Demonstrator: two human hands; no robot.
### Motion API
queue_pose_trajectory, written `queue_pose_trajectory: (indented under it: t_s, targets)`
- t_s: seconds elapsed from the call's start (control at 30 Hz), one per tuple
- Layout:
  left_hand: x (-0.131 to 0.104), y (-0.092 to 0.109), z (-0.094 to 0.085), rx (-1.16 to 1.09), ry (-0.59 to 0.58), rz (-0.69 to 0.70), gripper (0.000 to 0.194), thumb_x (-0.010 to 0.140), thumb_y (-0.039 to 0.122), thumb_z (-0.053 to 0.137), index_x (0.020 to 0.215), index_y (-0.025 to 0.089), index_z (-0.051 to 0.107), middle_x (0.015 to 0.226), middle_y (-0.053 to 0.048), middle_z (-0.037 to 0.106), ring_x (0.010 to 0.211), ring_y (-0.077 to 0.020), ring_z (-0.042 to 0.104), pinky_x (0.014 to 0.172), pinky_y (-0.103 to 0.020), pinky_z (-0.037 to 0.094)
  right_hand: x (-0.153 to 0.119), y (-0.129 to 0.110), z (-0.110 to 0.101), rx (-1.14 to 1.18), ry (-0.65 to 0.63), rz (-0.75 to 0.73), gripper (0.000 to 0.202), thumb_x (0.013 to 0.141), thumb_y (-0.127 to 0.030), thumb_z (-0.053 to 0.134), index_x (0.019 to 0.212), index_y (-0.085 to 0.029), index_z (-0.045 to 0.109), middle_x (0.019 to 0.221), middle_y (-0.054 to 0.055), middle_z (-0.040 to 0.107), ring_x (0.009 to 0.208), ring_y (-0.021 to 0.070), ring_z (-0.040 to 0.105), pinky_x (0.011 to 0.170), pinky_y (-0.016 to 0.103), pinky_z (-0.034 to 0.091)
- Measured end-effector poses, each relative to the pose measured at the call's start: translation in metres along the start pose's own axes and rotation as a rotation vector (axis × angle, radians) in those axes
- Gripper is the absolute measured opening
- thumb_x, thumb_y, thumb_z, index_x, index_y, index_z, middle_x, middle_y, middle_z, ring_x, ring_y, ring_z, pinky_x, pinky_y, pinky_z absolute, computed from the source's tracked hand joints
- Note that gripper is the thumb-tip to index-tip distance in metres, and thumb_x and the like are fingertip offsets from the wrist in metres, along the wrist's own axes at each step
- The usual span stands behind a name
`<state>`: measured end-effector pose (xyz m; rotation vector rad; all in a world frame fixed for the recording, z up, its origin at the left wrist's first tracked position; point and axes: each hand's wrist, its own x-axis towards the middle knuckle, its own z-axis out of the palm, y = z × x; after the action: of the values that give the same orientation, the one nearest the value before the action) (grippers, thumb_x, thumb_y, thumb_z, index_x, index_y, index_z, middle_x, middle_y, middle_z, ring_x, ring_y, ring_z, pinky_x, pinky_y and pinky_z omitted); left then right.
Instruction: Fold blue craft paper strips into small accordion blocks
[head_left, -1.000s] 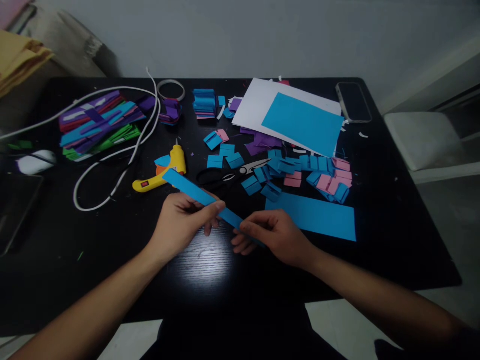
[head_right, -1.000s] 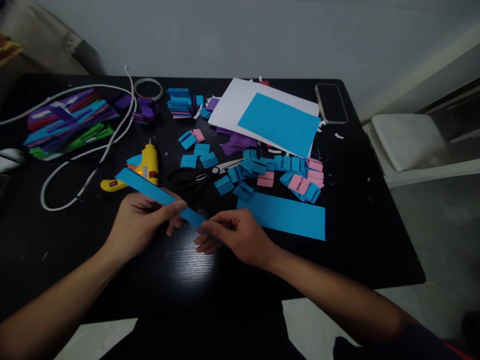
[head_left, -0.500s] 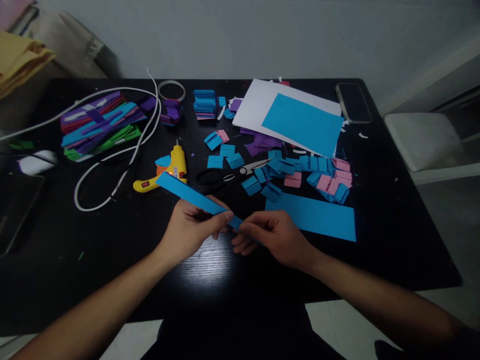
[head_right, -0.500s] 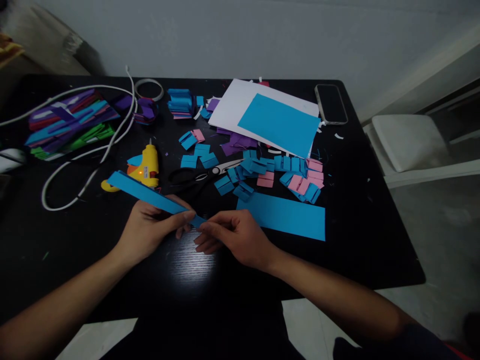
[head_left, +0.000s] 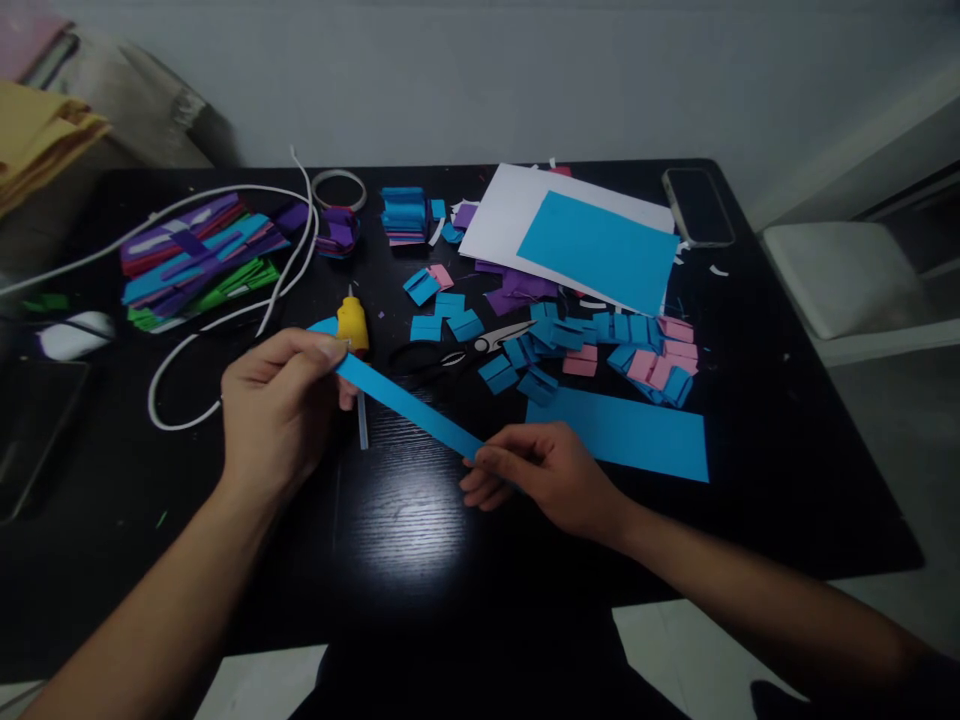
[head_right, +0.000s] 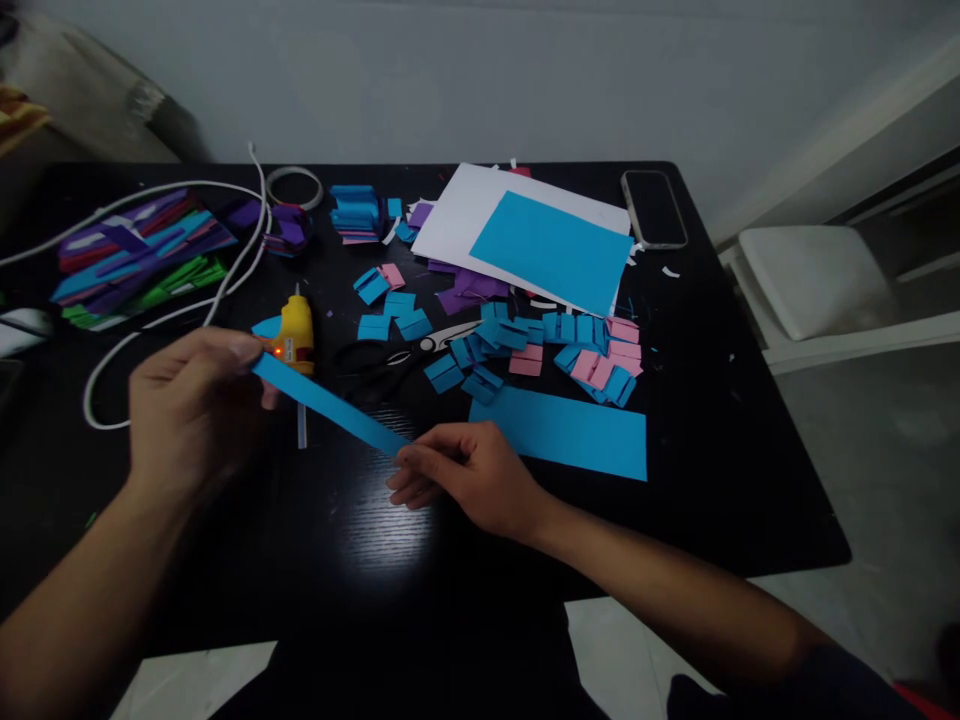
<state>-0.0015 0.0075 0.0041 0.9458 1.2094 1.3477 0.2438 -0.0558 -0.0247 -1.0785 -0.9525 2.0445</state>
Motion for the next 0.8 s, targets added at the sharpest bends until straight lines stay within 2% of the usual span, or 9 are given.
queue_pose_trajectory:
  t_s: [0.07,0.17,0.23,0.3,0.37,0.43,0.6,0.7,0.8]
  targets:
    - [0.000,0.000,0.003,-0.060,-0.024,-0.060,0.014,0.085,0.027,0.079,0.074,0.018,0.077,0.060,0.002,0.066,0.052,-0.0087,0.057,0.048,-0.019,0.047,0.000,-0.001,0.000,0.016,-0.010,-0.003,0.029,0.092,-0.043,0.078,0.092,-0.014,0.078,0.086,0.008,0.082,0.075,0.0176,0.081,0.070,0.029,0.067]
    - [-0.006,-0.004,0.008,-0.158,-0.234,-0.179,0.042,0.080,0.052,0.082,0.101,0.016,0.082,0.085,-0.006,0.075,0.062,-0.0134,0.064,0.044,-0.021,0.052,0.001,-0.005,0.000,0.081,-0.039,0.015,0.029,0.093,-0.042,0.076,0.094,-0.013,0.078,0.087,0.008,0.082,0.077,0.0177,0.081,0.070,0.028,0.066]
    - [-0.012,-0.008,0.011,-0.145,-0.365,-0.210,0.050,0.079,0.048,0.085,0.117,0.018,0.079,0.105,-0.010,0.076,0.071,-0.0160,0.068,0.047,-0.022,0.056,0.001,-0.007,-0.001,0.128,-0.066,0.043,0.030,0.095,-0.043,0.074,0.095,-0.013,0.076,0.087,0.008,0.081,0.077,0.0180,0.081,0.071,0.028,0.066]
    - [-0.017,-0.013,0.012,-0.082,-0.422,-0.208,0.040,0.083,0.034,0.084,0.120,0.020,0.078,0.110,-0.011,0.076,0.072,-0.0153,0.069,0.051,-0.021,0.057,0.002,-0.009,-0.001,0.152,-0.100,0.067,0.032,0.097,-0.045,0.072,0.095,-0.013,0.075,0.086,0.007,0.080,0.077,0.0184,0.081,0.071,0.029,0.066]
    - [-0.020,-0.017,0.012,-0.024,-0.437,-0.196,0.030,0.086,0.027,0.082,0.116,0.019,0.080,0.102,-0.010,0.078,0.068,-0.0139,0.068,0.051,-0.021,0.057,0.001,-0.009,-0.002,0.149,-0.140,0.084,0.035,0.099,-0.047,0.069,0.096,-0.013,0.074,0.086,0.008,0.080,0.077,0.0188,0.080,0.072,0.031,0.066]
    - [-0.020,-0.020,0.011,0.009,-0.447,-0.192,0.025,0.088,0.027,0.081,0.111,0.019,0.081,0.090,-0.008,0.078,0.065,-0.0140,0.068,0.050,-0.020,0.056,0.001,-0.008,-0.001,0.105,-0.159,0.078,0.037,0.100,-0.049,0.065,0.100,-0.013,0.075,0.089,0.009,0.080,0.079,0.0195,0.080,0.074,0.033,0.066]
    - [-0.022,-0.018,0.017,0.109,-0.494,-0.212,0.020,0.085,0.026,0.082,0.103,0.017,0.080,0.067,-0.001,0.071,0.056,-0.0115,0.063,0.052,-0.020,0.055,-0.002,-0.005,0.002,-0.142,-0.009,-0.139,0.031,0.097,-0.039,0.072,0.124,-0.022,0.073,0.115,0.008,0.078,0.101,0.0205,0.077,0.094,0.039,0.063]
    - [-0.027,-0.016,0.023,0.213,-0.477,-0.223,0.023,0.082,0.026,0.083,0.101,0.016,0.079,0.067,0.001,0.070,0.054,-0.0106,0.061,0.054,-0.021,0.054,-0.001,-0.005,0.002,-0.199,0.047,-0.201,0.029,0.093,-0.036,0.076,0.121,-0.026,0.075,0.118,0.006,0.078,0.108,0.0219,0.076,0.098,0.040,0.061]
    - [-0.030,-0.017,0.026,0.250,-0.466,-0.239,0.028,0.079,0.030,0.085,0.101,0.016,0.077,0.066,0.002,0.069,0.054,-0.0112,0.061,0.054,-0.022,0.053,0.001,-0.004,0.001,-0.216,0.083,-0.188,0.025,0.088,-0.034,0.081,0.111,-0.025,0.078,0.111,0.005,0.080,0.104,0.0223,0.076,0.095,0.038,0.062]
